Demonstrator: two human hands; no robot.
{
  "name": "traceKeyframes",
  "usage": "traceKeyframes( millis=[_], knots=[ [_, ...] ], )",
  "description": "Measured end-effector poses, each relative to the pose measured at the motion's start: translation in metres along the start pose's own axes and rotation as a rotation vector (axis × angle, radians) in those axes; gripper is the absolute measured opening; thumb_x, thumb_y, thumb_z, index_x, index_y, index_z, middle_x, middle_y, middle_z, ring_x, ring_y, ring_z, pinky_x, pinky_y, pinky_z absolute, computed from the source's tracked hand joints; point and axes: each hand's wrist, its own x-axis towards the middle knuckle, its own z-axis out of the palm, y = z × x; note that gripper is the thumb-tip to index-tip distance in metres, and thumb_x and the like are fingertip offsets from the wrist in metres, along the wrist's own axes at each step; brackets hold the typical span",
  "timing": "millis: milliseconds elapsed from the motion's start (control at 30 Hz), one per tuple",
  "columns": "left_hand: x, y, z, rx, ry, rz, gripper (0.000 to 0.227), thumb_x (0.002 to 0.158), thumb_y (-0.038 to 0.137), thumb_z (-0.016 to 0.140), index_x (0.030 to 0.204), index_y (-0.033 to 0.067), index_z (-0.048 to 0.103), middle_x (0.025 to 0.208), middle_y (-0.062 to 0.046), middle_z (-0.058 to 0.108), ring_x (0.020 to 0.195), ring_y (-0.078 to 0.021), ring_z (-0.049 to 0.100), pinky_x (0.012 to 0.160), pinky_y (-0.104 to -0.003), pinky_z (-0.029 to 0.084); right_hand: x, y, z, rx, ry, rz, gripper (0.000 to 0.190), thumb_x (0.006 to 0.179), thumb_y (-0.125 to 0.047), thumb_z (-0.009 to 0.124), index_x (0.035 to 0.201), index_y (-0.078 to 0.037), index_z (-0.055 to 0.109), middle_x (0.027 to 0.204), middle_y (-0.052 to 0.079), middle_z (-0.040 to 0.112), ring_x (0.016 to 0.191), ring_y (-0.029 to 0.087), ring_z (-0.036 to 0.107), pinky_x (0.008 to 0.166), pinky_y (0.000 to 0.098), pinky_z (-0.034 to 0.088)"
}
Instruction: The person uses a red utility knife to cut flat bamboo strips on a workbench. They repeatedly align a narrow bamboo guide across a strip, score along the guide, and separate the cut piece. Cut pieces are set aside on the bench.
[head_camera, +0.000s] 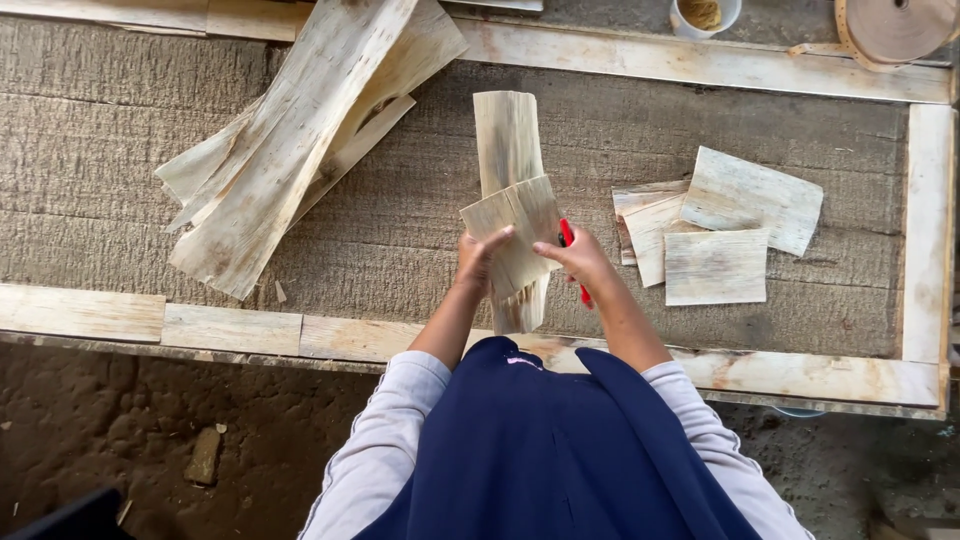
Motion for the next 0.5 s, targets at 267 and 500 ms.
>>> traceKeyframes(
  millis=[267,500],
  knots=[
    [0.031,-0.059,0.006,-0.082,-0.084,-0.228,0.061,0.065,0.018,0.096,0.116,0.0120,0.065,0.096,-0.016,0.070,0.089,-0.0358,0.071,0.085,-0.055,0.054,-0.031,0.010,-0.059,0.327,-0.043,-0.074,0.062,0.075,-0.031,0.092,0.119,-0.005,0.057,0.073,0.003,0.054,0.042,0.008,0.053,0.040,0.0202,0.054],
    [0.014,-0.075,0.050,-0.037,-0.103,-0.293,0.088,0.066,0.021,0.099,0.140,0.0143,0.053,0.120,-0.020,0.065,0.110,-0.0419,0.066,0.095,-0.061,0.050,-0.012,0.064,-0.091,0.431,0.060,-0.147,0.036,0.080,-0.018,0.089,0.098,-0.006,0.060,0.068,0.002,0.052,0.038,0.010,0.053,0.033,0.0182,0.052]
  ],
)
